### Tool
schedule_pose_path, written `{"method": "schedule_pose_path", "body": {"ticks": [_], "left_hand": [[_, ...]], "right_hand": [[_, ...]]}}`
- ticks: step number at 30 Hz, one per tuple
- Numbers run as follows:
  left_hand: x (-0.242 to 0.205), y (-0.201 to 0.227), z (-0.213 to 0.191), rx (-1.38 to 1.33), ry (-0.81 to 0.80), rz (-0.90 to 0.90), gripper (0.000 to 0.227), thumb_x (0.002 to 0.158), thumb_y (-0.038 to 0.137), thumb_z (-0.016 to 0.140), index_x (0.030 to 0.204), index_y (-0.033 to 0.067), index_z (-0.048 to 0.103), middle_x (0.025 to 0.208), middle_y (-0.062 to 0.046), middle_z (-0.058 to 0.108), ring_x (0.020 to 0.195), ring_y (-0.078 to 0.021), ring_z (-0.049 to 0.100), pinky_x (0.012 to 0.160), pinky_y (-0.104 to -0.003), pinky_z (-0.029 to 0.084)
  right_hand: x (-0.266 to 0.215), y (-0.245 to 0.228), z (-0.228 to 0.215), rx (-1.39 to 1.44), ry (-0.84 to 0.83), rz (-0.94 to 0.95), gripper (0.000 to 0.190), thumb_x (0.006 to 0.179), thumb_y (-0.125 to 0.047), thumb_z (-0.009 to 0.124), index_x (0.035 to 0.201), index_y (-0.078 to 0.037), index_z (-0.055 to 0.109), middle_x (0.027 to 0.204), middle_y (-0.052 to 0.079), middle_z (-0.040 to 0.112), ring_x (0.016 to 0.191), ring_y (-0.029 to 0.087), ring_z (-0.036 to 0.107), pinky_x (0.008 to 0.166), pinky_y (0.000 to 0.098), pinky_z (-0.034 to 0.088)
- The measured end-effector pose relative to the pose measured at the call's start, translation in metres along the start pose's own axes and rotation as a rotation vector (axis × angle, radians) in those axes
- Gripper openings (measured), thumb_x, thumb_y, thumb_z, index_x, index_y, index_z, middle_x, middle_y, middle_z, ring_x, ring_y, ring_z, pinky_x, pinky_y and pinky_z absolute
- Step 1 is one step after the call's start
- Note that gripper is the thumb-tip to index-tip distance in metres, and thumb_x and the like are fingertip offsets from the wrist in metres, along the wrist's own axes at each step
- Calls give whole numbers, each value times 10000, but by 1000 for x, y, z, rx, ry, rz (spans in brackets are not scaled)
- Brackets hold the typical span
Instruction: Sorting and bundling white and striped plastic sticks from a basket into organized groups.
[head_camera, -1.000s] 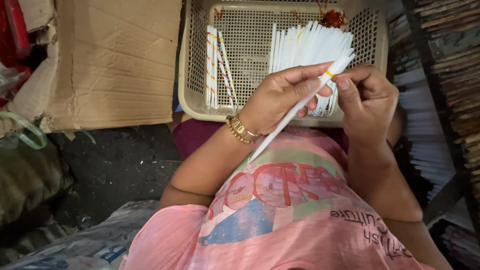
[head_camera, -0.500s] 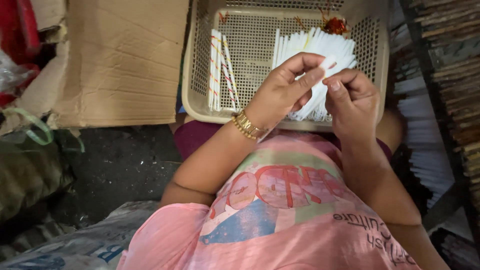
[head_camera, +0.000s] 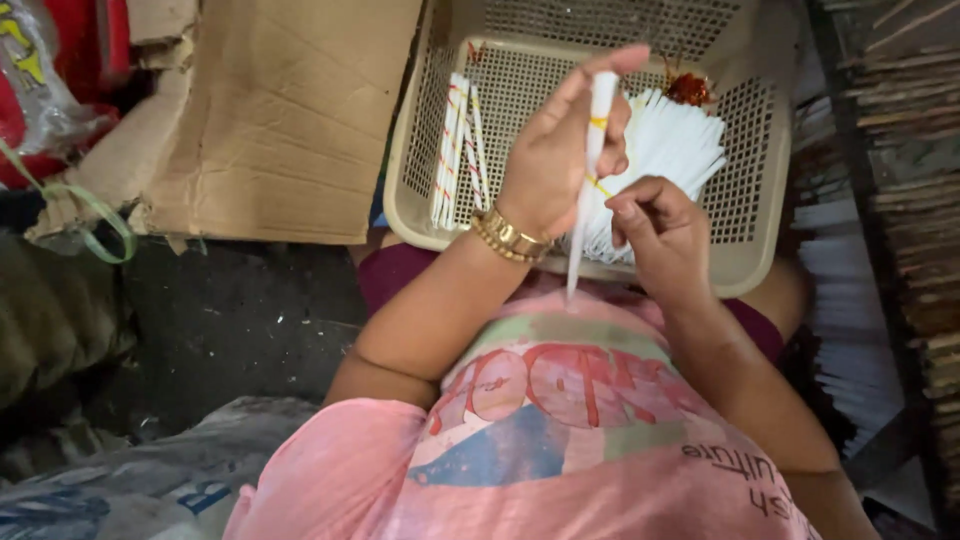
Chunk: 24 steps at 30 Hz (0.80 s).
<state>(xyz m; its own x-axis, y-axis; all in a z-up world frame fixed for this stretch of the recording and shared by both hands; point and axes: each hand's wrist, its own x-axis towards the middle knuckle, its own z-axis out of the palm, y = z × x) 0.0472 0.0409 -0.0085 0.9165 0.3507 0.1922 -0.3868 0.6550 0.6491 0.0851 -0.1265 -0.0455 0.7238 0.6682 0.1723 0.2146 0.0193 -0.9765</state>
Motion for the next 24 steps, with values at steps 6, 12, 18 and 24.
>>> {"method": "schedule_pose_path", "body": {"ticks": [6, 12, 18, 24], "left_hand": [[1, 41, 25, -441, -115, -159, 403, 1149, 231, 497, 1450, -36, 506, 647, -40, 514, 428, -136, 491, 420, -274, 432], [2, 73, 38, -510, -426, -173, 367, 1215, 232, 453, 1522, 99, 605, 723, -4, 409, 440, -110, 400, 515, -315, 401], [15, 72, 42, -647, -578, -46, 302, 1126, 278, 471, 1142, 50, 668, 738, 26, 510, 513, -89, 459, 591, -279, 465], [-19, 41, 40, -66, -170, 104, 428, 1044, 329, 645, 1342, 25, 601, 1121, -156, 697, 963, -261, 681, 747, -377, 604]], "right_hand": [[8, -26, 0, -92, -174, -268, 133, 1055, -173, 645, 1034, -42, 644, 979, 70, 668, 872, 145, 623, 810, 269, 493], [2, -91, 18, 293, -334, -147, 186, 1056, -206, 580, 1041, -28, 527, 857, 185, 716, 708, 241, 750, 662, 324, 652], [-15, -107, 43, 616, -224, 37, 193, 1070, -257, 580, 1021, -108, 467, 649, 100, 542, 471, 142, 476, 446, 254, 413], [3, -84, 35, 273, 180, -213, 254, 1113, -308, 542, 1026, -109, 411, 654, 83, 450, 500, 134, 438, 520, 272, 412]]}}
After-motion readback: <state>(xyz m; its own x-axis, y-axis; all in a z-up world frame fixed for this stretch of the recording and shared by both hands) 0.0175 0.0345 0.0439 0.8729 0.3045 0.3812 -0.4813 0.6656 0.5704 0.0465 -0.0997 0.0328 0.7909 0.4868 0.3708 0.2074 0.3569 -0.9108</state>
